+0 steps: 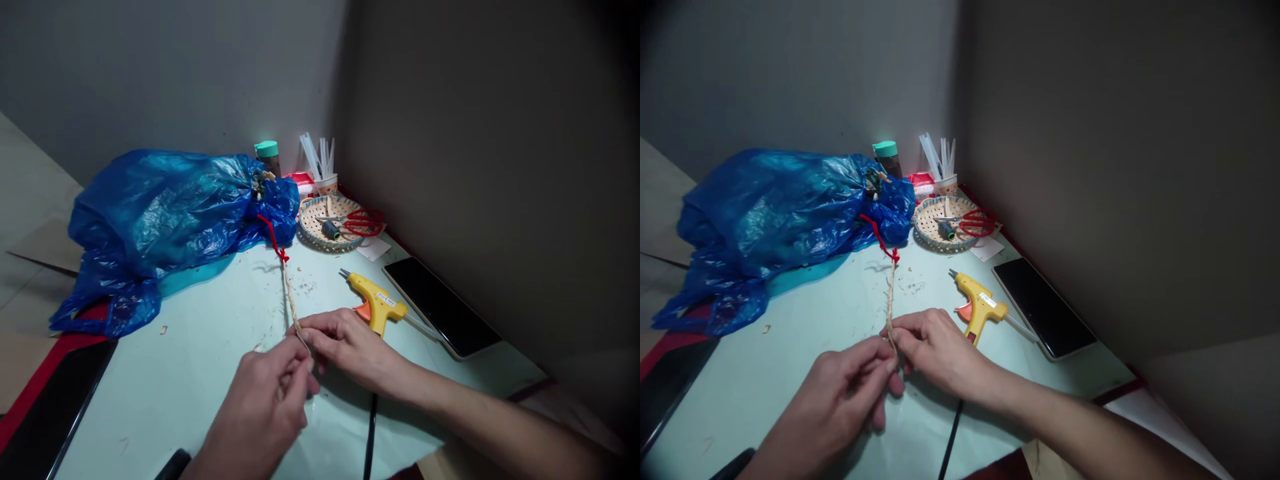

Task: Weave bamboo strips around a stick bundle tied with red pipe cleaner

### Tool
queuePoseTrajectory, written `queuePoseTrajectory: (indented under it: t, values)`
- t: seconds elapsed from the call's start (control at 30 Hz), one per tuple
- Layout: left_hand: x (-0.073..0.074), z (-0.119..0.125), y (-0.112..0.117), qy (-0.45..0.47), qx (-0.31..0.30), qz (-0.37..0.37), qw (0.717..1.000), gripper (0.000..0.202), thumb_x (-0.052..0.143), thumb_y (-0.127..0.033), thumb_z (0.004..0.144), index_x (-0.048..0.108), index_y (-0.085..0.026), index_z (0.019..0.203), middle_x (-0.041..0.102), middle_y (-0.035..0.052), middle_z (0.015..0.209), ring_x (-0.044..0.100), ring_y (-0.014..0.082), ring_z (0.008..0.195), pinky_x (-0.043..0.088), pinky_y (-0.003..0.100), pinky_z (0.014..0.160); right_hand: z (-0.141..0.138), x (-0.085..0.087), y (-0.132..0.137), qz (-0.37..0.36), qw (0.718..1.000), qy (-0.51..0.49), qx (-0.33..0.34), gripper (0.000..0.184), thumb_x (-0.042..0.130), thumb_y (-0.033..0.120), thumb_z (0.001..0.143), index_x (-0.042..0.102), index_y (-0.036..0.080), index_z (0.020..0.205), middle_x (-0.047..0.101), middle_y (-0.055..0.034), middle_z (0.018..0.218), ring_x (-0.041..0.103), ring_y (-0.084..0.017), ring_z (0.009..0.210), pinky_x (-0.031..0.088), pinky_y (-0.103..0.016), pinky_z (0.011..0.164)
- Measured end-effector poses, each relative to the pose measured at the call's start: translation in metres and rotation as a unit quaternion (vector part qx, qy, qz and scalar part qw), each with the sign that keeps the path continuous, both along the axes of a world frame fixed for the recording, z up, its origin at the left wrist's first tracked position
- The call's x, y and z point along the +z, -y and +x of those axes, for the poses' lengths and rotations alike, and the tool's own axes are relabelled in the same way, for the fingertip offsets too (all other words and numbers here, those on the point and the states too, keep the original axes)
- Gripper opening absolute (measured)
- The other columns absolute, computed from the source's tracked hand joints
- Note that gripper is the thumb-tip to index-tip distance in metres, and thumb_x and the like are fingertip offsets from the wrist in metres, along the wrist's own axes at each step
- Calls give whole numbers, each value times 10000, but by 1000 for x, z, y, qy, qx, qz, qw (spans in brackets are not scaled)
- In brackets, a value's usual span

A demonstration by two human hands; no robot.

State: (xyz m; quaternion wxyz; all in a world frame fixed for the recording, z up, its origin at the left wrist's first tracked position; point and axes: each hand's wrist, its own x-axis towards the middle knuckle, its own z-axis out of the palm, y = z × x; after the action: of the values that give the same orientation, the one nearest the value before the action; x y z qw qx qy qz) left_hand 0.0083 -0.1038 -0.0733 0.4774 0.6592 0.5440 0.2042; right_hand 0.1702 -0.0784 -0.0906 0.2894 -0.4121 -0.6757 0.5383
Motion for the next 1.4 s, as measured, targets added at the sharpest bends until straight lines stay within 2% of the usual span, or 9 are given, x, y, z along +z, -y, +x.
queuePoseTrajectory:
  t: [0.17,0.3,0.43,0.6,0.73,0.87,1.0,1.3,1.4]
  values:
    - [-1,-1,2,-29,-42,132,990,113,593,-247,780,647,-234,681,649,40,642,537,172,535,351,261,545,1,3,-2,-90,992,-83,-8,293,470,323,913,668,108,928,607,-18,708,535,-107,651,397,-212,627]
    - [6,-11,-8,-19,84,176,981,199,603,-334,798,622,-220,636,594,23,613,517,167,588,365,252,575,-1,10,0,-74,995,-72,-18,292,475,306,912,670,106,827,666,-49,811,559,-123,739,414,-237,728]
    - [-6,-8,-19,169,75,-21,982,176,569,-378,832,564,-209,882,563,-5,672,528,137,648,402,222,603,-2,10,0,-66,989,-120,47,321,412,326,951,643,116,874,656,-45,797,564,-122,754,419,-249,769]
    - [-23,0,-20,291,81,-218,928,265,580,-436,822,509,-194,900,274,-96,543,173,48,427,113,175,394,5,12,0,-46,995,-54,68,267,412,319,952,602,136,995,548,8,708,475,-89,629,366,-188,573]
    - [-22,-3,-21,234,90,-170,953,347,603,-435,809,602,-179,1043,385,-63,556,234,58,440,171,178,392,10,21,3,46,996,56,53,237,387,261,956,600,156,965,574,7,727,497,-91,645,359,-198,603]
    - [-21,-6,-22,192,87,-69,975,218,637,-361,780,700,-160,835,567,10,654,447,109,580,396,218,586,9,22,9,131,967,217,2,241,405,278,939,577,147,830,544,-4,643,445,-92,543,292,-222,545]
    - [-20,-5,-18,172,113,-101,973,309,603,-385,790,637,-142,602,478,-20,493,309,67,434,244,213,446,8,22,14,176,943,282,2,204,431,251,907,546,159,766,469,20,548,348,-77,462,212,-233,500]
    - [-17,-7,-16,259,121,-193,939,317,625,-395,795,677,-116,936,455,-42,404,216,41,380,88,220,425,3,24,22,261,912,295,111,212,400,227,917,580,153,1001,603,-32,698,483,-124,557,243,-260,545]
    - [-15,-7,-15,267,127,-181,938,271,655,-370,780,675,-129,904,443,-57,435,250,29,378,156,201,431,4,24,19,228,939,238,99,239,429,323,935,619,182,894,605,-8,681,499,-109,569,262,-248,551]
